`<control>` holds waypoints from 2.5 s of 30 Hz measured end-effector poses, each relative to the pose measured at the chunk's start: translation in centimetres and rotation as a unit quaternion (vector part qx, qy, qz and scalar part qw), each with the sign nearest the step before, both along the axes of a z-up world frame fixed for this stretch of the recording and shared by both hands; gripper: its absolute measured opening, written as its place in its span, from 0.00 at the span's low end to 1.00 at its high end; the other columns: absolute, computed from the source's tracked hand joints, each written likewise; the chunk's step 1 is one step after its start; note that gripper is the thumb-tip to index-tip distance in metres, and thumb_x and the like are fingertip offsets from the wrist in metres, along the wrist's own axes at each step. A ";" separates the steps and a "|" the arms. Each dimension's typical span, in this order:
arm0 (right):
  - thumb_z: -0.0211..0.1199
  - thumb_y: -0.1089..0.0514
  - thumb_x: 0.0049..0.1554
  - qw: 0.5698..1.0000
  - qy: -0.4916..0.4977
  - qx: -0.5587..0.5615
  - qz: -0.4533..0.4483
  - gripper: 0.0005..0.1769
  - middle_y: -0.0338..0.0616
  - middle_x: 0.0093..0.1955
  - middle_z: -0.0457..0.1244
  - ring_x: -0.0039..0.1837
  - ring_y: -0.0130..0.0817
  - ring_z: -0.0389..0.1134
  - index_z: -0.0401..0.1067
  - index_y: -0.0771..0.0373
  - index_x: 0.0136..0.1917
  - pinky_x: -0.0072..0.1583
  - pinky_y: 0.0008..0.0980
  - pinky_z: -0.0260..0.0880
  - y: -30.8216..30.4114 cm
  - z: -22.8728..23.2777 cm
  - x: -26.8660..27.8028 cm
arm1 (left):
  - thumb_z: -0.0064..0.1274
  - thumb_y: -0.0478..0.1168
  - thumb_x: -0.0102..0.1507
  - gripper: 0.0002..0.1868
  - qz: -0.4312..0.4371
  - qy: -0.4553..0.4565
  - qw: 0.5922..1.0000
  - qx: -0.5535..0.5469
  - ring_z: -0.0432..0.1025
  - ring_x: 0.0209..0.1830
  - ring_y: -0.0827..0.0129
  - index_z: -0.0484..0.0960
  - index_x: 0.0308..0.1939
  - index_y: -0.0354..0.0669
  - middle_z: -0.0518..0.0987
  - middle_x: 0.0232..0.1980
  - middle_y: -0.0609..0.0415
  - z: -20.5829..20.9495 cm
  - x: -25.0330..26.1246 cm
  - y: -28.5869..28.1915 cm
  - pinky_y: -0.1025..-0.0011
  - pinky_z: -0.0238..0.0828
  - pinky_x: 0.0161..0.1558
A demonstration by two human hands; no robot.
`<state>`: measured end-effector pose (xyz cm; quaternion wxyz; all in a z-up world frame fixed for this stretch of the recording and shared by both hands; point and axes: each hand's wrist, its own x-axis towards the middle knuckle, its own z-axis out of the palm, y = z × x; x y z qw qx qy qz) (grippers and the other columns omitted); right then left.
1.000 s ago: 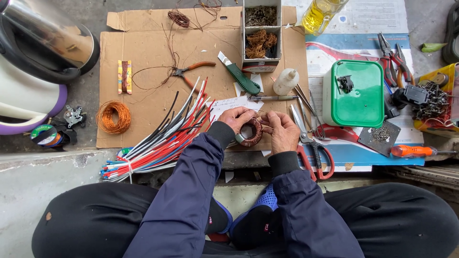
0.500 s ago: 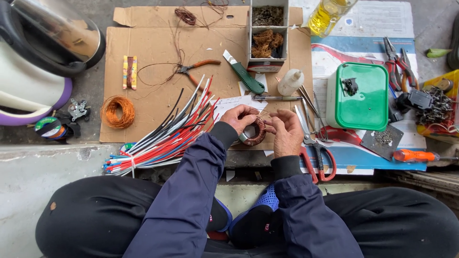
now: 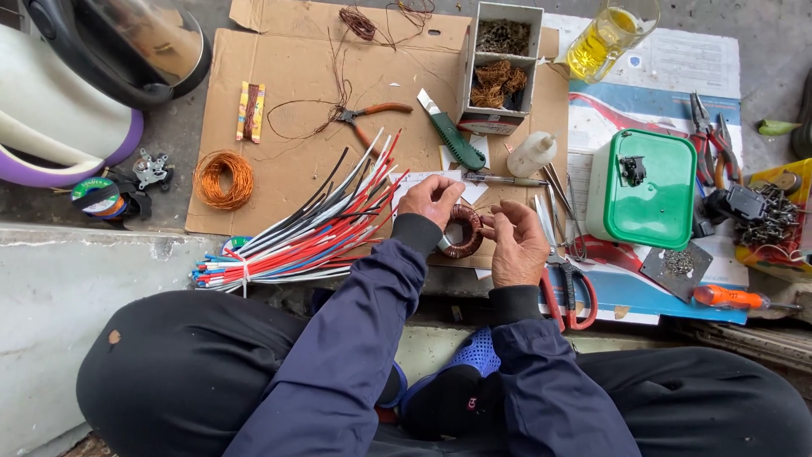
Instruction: A person is preparing and soldering multiple colored wires to a copper wire coil on a makeshift workbench.
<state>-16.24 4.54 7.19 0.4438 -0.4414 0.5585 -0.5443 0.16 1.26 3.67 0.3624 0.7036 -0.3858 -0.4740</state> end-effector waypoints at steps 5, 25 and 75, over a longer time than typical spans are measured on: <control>0.67 0.67 0.66 1.000 0.000 0.008 -0.008 0.09 0.58 0.55 0.73 0.53 0.45 0.80 0.76 0.67 0.60 0.51 0.35 0.87 0.1 -0.2 0.3 | 0.60 0.68 0.68 0.20 0.026 0.016 0.999 0.012 0.84 0.57 0.57 0.91 0.50 0.64 0.91 0.45 0.59 -0.7 0.0 -0.1 0.57 0.78 0.64; 0.73 0.62 0.66 0.998 0.058 0.012 -0.013 0.09 0.52 0.50 0.73 0.50 0.35 0.78 0.80 0.64 0.59 0.48 0.28 0.85 -0.8 -1.4 -0.5 | 0.52 0.39 0.74 0.04 -0.015 -0.280 0.924 -0.260 0.76 0.56 0.61 0.81 0.51 0.53 0.73 0.47 0.58 7.8 -2.2 5.4 0.59 0.78 0.59; 0.75 0.56 0.68 0.984 0.165 -0.053 0.043 0.06 0.48 0.63 0.72 0.64 0.38 0.74 0.82 0.59 0.53 0.59 0.36 0.78 -1.7 0.3 -0.9 | 0.60 0.51 0.66 0.07 -0.245 -0.175 0.952 0.049 0.84 0.60 0.54 0.90 0.45 0.74 0.89 0.46 0.64 3.5 0.6 -2.0 0.54 0.80 0.65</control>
